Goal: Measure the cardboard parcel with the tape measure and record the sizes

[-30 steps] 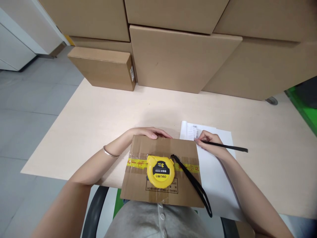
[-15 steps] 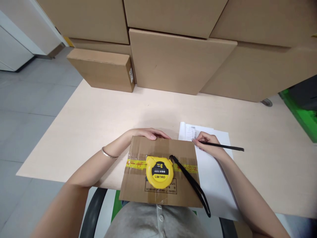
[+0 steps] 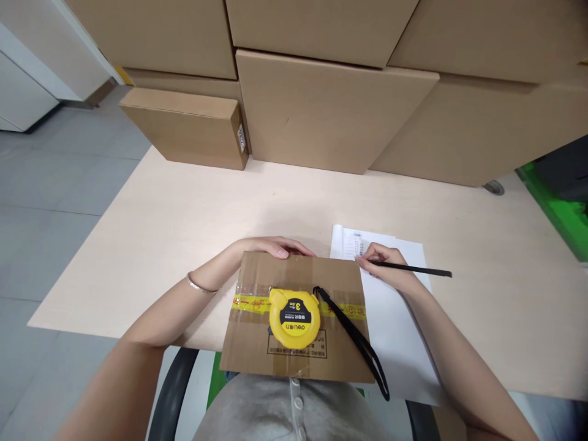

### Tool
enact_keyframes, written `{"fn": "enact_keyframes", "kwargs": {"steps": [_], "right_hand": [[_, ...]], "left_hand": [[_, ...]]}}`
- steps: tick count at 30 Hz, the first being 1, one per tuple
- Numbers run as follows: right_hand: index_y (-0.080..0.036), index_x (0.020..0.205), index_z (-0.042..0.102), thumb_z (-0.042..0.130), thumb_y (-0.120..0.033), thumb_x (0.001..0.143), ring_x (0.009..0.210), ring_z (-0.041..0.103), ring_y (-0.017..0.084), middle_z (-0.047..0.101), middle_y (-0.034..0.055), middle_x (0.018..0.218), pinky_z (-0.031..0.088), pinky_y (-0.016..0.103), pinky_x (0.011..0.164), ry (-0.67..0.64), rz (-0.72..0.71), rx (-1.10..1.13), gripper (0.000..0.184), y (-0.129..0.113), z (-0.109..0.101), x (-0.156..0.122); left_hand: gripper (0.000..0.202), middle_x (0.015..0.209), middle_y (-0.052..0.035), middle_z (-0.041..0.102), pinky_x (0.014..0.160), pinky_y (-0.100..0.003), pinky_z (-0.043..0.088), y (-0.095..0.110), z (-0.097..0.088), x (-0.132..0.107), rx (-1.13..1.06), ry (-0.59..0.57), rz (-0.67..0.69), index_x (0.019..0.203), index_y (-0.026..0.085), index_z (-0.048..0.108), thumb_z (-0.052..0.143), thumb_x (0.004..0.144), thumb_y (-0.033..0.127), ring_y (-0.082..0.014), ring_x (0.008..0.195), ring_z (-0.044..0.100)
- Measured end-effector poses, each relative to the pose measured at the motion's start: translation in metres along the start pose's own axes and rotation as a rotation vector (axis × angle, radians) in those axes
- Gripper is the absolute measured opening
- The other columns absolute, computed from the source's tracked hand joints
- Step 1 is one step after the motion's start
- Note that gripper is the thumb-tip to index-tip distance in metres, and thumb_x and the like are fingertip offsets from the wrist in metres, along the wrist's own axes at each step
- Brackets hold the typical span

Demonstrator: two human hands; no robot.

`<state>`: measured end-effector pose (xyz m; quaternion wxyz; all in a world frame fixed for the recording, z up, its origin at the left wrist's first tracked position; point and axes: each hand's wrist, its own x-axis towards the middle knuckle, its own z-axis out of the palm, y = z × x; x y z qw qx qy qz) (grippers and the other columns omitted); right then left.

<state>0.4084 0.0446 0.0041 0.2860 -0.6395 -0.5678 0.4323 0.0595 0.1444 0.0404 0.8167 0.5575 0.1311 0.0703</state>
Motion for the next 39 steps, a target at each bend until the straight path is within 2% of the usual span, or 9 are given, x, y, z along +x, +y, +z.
{"fn": "enact_keyframes", "kwargs": {"steps": [6,9,21,27,30,34,39], "right_hand": [[-0.024,0.067,0.05,0.08,-0.048,0.079,0.049,0.041,0.011,0.052,-0.0045,0.053,0.03,0.026,0.049,0.003,0.01,0.006,0.04,-0.0002,-0.0003,0.0007],[-0.024,0.068,0.054,0.079,-0.051,0.08,0.049,0.043,0.011,0.053,-0.0036,0.053,0.032,0.027,0.049,-0.01,0.012,0.015,0.039,0.0011,-0.0002,0.0012],[-0.024,0.068,0.052,0.079,-0.047,0.08,0.047,0.043,0.011,0.053,-0.0041,0.051,0.033,0.026,0.048,-0.028,0.027,0.034,0.038,0.0027,-0.0017,0.002],[-0.023,0.069,0.054,0.077,-0.05,0.082,0.048,0.044,0.012,0.055,-0.003,0.052,0.034,0.027,0.049,-0.031,0.023,0.029,0.037,0.005,-0.0008,0.0019],[-0.024,0.066,0.051,0.08,-0.047,0.08,0.049,0.042,0.011,0.053,-0.0041,0.053,0.032,0.026,0.049,-0.016,0.017,0.025,0.039,0.0044,-0.0003,0.0017],[-0.023,0.068,0.055,0.079,-0.048,0.081,0.049,0.044,0.011,0.055,-0.003,0.053,0.034,0.027,0.05,-0.024,0.015,0.03,0.038,0.0023,-0.0004,0.0012],[-0.023,0.065,0.052,0.081,-0.048,0.077,0.049,0.043,0.011,0.053,-0.0037,0.053,0.032,0.026,0.049,-0.016,0.017,0.036,0.04,0.0019,-0.0001,0.0012]], "left_hand": [[0.054,0.132,-0.0031,0.076,0.112,-0.039,0.045,0.0003,-0.0008,0.0004,0.011,0.01,-0.009,0.126,0.024,0.078,0.072,0.078,0.049,-0.0316,0.128,0.064],[0.055,0.134,-0.0044,0.076,0.112,-0.04,0.046,0.0014,0.0007,-0.0003,0.021,0.011,-0.007,0.127,0.023,0.077,0.071,0.078,0.049,-0.0318,0.126,0.064],[0.054,0.131,-0.0043,0.076,0.113,-0.041,0.043,0.0,-0.0015,0.0009,0.001,0.004,-0.015,0.126,0.024,0.077,0.073,0.078,0.048,-0.0332,0.128,0.062],[0.052,0.13,-0.0018,0.077,0.112,-0.038,0.043,0.0025,0.0017,-0.0003,-0.009,0.016,-0.013,0.124,0.026,0.079,0.074,0.076,0.048,-0.031,0.126,0.063],[0.051,0.13,-0.0011,0.077,0.113,-0.037,0.042,0.003,0.0032,-0.0007,-0.01,0.036,-0.009,0.124,0.026,0.079,0.073,0.078,0.047,-0.0297,0.127,0.063],[0.052,0.129,-0.0023,0.077,0.112,-0.038,0.043,0.0033,0.0031,-0.0005,-0.005,0.018,-0.014,0.123,0.025,0.079,0.074,0.077,0.048,-0.0304,0.125,0.064],[0.052,0.13,-0.0031,0.077,0.114,-0.039,0.043,0.0059,0.0042,-0.0008,-0.008,0.052,-0.029,0.123,0.023,0.079,0.075,0.077,0.046,-0.0309,0.127,0.064]]}}
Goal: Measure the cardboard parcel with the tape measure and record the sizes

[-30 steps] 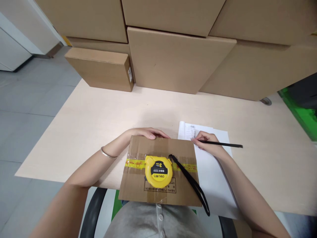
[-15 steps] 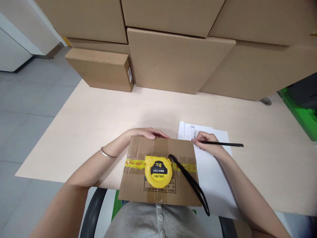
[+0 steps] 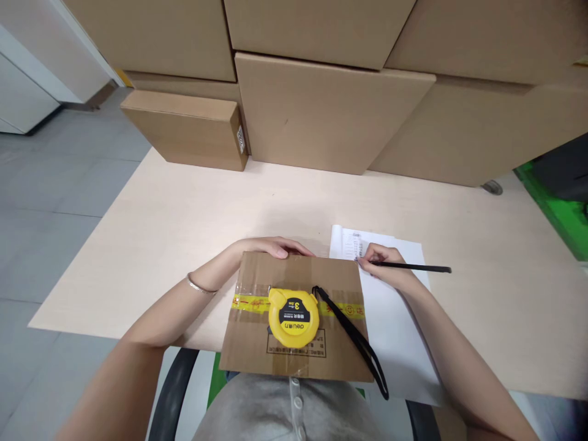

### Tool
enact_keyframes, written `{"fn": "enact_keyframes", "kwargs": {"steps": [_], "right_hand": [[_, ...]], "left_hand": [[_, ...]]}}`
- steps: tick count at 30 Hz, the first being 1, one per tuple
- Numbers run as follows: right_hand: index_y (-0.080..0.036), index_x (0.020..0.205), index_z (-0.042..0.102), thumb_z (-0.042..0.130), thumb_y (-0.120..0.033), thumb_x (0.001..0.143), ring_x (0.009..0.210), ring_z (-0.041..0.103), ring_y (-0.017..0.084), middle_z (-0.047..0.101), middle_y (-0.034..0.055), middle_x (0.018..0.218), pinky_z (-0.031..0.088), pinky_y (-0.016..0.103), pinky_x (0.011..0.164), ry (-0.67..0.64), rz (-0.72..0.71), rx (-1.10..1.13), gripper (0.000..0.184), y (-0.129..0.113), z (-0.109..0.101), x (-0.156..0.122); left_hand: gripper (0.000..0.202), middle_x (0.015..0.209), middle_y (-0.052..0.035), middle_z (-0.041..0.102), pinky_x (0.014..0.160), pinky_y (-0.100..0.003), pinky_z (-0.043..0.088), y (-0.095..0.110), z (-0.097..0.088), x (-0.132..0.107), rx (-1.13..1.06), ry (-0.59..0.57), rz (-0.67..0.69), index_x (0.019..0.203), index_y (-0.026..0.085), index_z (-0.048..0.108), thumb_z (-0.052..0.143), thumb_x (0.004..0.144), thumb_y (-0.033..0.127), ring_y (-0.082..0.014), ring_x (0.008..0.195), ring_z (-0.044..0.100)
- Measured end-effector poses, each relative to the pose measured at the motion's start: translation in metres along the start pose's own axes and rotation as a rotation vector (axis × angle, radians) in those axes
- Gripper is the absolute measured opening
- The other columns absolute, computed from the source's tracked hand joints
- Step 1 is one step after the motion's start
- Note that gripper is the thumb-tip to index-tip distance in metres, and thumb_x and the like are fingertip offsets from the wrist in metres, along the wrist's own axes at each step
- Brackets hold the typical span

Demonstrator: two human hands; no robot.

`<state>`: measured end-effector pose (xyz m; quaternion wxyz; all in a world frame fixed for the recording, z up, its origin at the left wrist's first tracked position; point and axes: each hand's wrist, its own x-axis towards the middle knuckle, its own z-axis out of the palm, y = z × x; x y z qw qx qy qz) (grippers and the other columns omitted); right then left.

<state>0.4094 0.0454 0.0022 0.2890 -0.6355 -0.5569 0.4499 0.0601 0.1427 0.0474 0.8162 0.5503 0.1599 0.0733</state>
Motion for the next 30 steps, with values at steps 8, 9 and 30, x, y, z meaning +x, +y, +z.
{"fn": "enact_keyframes", "kwargs": {"steps": [8,9,30], "right_hand": [[-0.023,0.066,0.052,0.078,-0.045,0.08,0.048,0.04,0.01,0.052,-0.0047,0.052,0.03,0.025,0.05,0.016,0.006,-0.013,0.036,0.0022,0.0002,0.0001],[-0.023,0.067,0.053,0.078,-0.045,0.08,0.049,0.041,0.01,0.053,-0.0043,0.053,0.03,0.025,0.05,0.01,0.006,-0.015,0.036,0.002,0.0001,-0.0001],[-0.024,0.068,0.048,0.073,-0.052,0.078,0.049,0.042,0.011,0.052,-0.0047,0.053,0.032,0.026,0.051,0.035,0.029,-0.12,0.039,-0.0036,0.0017,0.0001]], "left_hand": [[0.052,0.128,-0.0015,0.079,0.111,-0.04,0.046,0.0035,0.0021,0.0,0.006,0.001,-0.019,0.121,0.026,0.08,0.077,0.074,0.047,-0.0314,0.125,0.066],[0.052,0.128,-0.0012,0.079,0.112,-0.039,0.045,0.004,0.0026,-0.0004,0.008,0.008,-0.018,0.121,0.026,0.08,0.077,0.074,0.047,-0.0314,0.125,0.066],[0.051,0.136,-0.0028,0.075,0.115,-0.042,0.044,-0.0008,-0.001,-0.0037,0.076,0.013,0.009,0.126,0.026,0.078,0.07,0.08,0.046,-0.0326,0.133,0.062]]}}
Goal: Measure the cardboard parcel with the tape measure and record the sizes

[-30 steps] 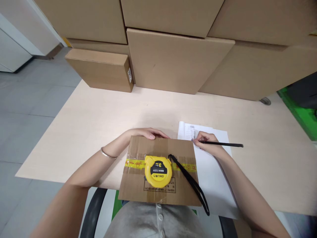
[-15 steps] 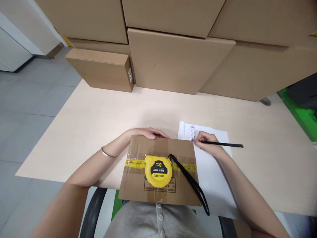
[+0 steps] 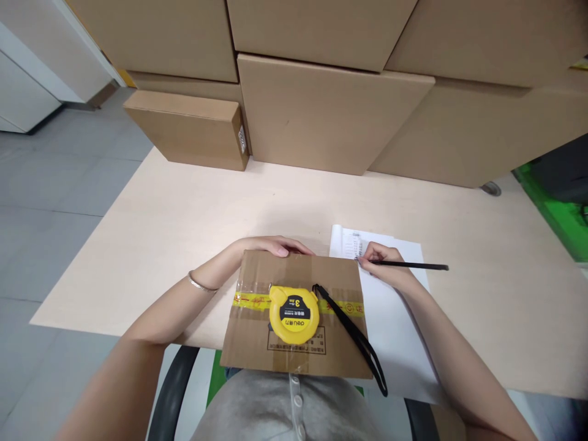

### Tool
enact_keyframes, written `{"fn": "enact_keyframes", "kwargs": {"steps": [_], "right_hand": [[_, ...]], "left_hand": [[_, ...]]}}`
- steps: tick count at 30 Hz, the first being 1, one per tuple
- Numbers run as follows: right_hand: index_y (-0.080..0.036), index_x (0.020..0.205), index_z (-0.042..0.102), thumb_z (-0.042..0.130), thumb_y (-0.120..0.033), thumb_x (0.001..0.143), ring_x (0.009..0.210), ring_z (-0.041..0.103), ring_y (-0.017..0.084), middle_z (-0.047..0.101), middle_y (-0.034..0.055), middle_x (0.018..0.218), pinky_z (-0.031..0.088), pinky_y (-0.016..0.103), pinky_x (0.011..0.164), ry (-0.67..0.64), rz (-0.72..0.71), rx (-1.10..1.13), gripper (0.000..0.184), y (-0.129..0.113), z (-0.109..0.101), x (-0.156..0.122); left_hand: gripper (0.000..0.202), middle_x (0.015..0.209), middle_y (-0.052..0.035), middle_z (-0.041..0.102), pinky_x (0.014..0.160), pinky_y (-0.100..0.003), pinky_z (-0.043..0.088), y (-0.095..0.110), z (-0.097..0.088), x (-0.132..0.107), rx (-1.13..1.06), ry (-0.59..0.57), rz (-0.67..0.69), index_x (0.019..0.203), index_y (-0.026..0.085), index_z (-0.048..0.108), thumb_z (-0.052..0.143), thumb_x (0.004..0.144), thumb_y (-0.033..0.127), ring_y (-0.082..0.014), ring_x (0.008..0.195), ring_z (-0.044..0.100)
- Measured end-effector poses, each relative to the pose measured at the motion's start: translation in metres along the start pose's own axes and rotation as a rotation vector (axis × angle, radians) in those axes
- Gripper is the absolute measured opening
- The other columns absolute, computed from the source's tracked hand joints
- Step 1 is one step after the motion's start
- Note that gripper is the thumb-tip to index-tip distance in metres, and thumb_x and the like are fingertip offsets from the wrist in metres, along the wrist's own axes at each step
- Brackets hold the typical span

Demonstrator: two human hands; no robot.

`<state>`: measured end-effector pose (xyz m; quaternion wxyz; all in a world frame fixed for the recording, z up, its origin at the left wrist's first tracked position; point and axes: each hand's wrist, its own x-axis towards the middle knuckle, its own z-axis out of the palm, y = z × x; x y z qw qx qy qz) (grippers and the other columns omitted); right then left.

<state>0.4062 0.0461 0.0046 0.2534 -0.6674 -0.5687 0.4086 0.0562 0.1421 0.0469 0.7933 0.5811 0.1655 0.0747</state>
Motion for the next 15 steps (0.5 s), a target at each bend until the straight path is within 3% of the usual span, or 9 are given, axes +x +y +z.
{"fn": "enact_keyframes", "kwargs": {"steps": [6,11,15], "right_hand": [[-0.026,0.059,0.041,0.055,-0.073,0.089,0.047,0.047,0.015,0.048,-0.0018,0.045,0.038,0.03,0.055,0.001,0.117,-0.189,0.057,-0.01,-0.01,-0.008],[-0.025,0.05,0.042,0.054,-0.069,0.092,0.049,0.05,0.019,0.056,0.0052,0.049,0.033,0.034,0.055,0.047,0.206,-0.5,0.062,-0.026,-0.012,-0.018],[-0.024,0.054,0.051,0.05,-0.064,0.097,0.053,0.053,0.022,0.063,0.0097,0.059,0.034,0.035,0.057,0.065,0.202,-0.675,0.058,-0.035,-0.008,-0.015]], "left_hand": [[0.049,0.139,-0.0028,0.073,0.117,-0.043,0.044,-0.004,-0.002,-0.002,0.015,0.003,0.023,0.127,0.027,0.077,0.069,0.083,0.045,-0.0328,0.136,0.061],[0.052,0.142,-0.0059,0.072,0.116,-0.045,0.047,-0.014,-0.007,0.003,0.029,-0.026,0.052,0.129,0.029,0.077,0.069,0.082,0.052,-0.0353,0.137,0.061],[0.052,0.142,-0.0062,0.072,0.118,-0.047,0.046,-0.014,-0.009,0.008,0.049,-0.022,0.093,0.127,0.029,0.077,0.071,0.083,0.055,-0.0347,0.139,0.061]]}}
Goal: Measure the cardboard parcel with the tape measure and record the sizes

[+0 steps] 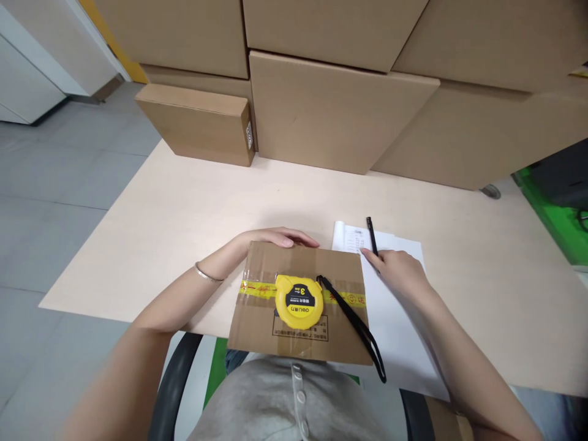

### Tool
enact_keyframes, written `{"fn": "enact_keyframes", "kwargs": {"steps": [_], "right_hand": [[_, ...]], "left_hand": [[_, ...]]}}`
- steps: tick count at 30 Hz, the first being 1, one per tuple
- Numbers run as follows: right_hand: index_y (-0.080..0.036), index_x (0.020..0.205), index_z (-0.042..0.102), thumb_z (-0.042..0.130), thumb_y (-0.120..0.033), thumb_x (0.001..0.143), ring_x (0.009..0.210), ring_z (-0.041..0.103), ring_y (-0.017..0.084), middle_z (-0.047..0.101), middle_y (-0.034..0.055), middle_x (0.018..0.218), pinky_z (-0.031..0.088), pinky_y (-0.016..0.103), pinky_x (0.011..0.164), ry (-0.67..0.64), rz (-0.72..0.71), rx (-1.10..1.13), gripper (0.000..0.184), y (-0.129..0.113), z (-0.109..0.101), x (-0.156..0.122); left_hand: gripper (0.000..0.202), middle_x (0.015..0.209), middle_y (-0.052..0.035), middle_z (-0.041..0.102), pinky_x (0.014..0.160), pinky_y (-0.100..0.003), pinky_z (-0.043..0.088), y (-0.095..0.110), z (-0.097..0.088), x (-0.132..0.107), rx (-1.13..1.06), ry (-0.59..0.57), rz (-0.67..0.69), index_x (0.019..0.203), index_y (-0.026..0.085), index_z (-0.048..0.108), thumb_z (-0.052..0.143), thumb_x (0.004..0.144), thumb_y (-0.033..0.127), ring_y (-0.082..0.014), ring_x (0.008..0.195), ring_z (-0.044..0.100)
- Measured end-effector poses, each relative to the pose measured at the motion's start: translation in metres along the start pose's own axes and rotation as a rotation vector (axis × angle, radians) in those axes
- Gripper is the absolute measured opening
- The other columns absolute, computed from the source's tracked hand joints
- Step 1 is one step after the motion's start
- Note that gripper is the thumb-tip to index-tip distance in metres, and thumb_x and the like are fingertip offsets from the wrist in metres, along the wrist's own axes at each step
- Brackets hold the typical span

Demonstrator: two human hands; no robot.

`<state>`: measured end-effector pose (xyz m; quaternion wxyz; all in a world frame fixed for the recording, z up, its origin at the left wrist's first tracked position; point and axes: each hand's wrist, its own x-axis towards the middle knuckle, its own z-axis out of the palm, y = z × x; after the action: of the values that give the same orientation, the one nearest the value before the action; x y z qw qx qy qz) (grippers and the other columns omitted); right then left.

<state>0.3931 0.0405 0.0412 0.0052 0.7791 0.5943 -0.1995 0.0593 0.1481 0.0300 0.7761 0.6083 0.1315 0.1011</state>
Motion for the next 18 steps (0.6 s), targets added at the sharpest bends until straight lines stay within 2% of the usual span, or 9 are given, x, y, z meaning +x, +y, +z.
{"fn": "enact_keyframes", "kwargs": {"steps": [3,6,8,9,10,12,13,15,18], "right_hand": [[-0.023,0.056,0.054,0.049,-0.064,0.098,0.056,0.056,0.025,0.063,0.013,0.061,0.033,0.036,0.058,0.049,0.008,-0.091,0.058,-0.007,-0.009,0.002],[-0.021,0.074,0.063,0.046,-0.063,0.1,0.061,0.061,0.027,0.068,0.0158,0.073,0.033,0.036,0.059,0.17,-0.008,-0.14,0.052,-0.02,-0.027,-0.012],[-0.02,0.097,0.067,0.045,-0.061,0.102,0.066,0.064,0.026,0.073,0.015,0.089,0.037,0.036,0.058,0.311,-0.187,-0.092,0.047,-0.037,-0.039,-0.034],[-0.021,0.107,0.067,0.044,-0.062,0.102,0.067,0.066,0.025,0.074,0.0132,0.092,0.041,0.036,0.059,0.36,-0.364,-0.026,0.047,-0.049,-0.043,-0.047],[-0.021,0.116,0.066,0.046,-0.063,0.102,0.071,0.069,0.024,0.075,0.0122,0.095,0.046,0.035,0.06,0.343,-0.576,0.037,0.048,-0.061,-0.045,-0.06],[-0.021,0.13,0.062,0.053,-0.076,0.092,0.092,0.073,0.031,0.075,0.0169,0.112,0.055,0.04,0.065,0.291,-0.971,0.083,0.068,-0.089,-0.043,-0.083],[-0.019,0.137,0.06,0.057,-0.078,0.088,0.1,0.072,0.033,0.073,0.0203,0.124,0.058,0.043,0.071,0.246,-1.096,0.085,0.077,-0.101,-0.04,-0.091],[-0.017,0.14,0.059,0.065,-0.067,0.089,0.102,0.071,0.034,0.069,0.0226,0.133,0.06,0.046,0.074,0.191,-1.271,0.026,0.072,-0.123,-0.032,-0.098],[-0.013,0.13,0.064,0.063,-0.033,0.093,0.088,0.072,0.029,0.074,0.0199,0.121,0.058,0.04,0.062,0.217,-1.38,-0.085,0.042,-0.141,-0.023,-0.093]], "left_hand": [[0.049,0.141,-0.0109,0.072,0.12,-0.049,0.044,0.007,-0.004,-0.008,-0.035,0.161,0.052,0.127,0.024,0.076,0.069,0.089,0.055,-0.0324,0.136,0.064],[0.049,0.13,-0.0135,0.077,0.116,-0.048,0.047,0.016,-0.006,-0.034,-0.031,0.458,0.17,0.12,0.022,0.079,0.07,0.09,0.06,-0.0301,0.126,0.07],[0.045,0.135,-0.0116,0.074,0.12,-0.047,0.044,0.018,0.001,-0.062,0.072,0.654,0.259,0.123,0.024,0.077,0.068,0.093,0.055,-0.0297,0.132,0.065],[0.044,0.14,-0.0111,0.071,0.122,-0.047,0.042,0.016,0.009,-0.077,0.151,0.728,0.297,0.127,0.024,0.075,0.068,0.094,0.052,-0.0304,0.137,0.061],[0.047,0.146,-0.0103,0.067,0.125,-0.047,0.039,0.013,0.019,-0.091,0.208,0.768,0.329,0.133,0.026,0.072,0.068,0.094,0.052,-0.0311,0.142,0.056],[0.06,0.159,-0.0086,0.055,0.129,-0.048,0.034,0.0,0.044,-0.114,0.269,0.805,0.394,0.148,0.03,0.06,0.067,0.094,0.056,-0.032,0.152,0.045],[0.071,0.169,-0.0076,0.042,0.132,-0.048,0.03,-0.008,0.058,-0.122,0.305,0.803,0.408,0.156,0.032,0.051,0.068,0.092,0.059,-0.0333,0.159,0.035],[0.094,0.182,-0.0032,0.008,0.137,-0.051,0.012,-0.023,0.083,-0.13,0.35,0.736,0.33,0.168,0.035,0.025,0.071,0.09,0.06,-0.0355,0.167,0.008],[0.104,0.181,0.0031,-0.011,0.137,-0.053,-0.004,-0.038,0.107,-0.127,0.371,0.651,0.25,0.17,0.04,0.004,0.071,0.093,0.055,-0.0339,0.167,-0.012]]}}
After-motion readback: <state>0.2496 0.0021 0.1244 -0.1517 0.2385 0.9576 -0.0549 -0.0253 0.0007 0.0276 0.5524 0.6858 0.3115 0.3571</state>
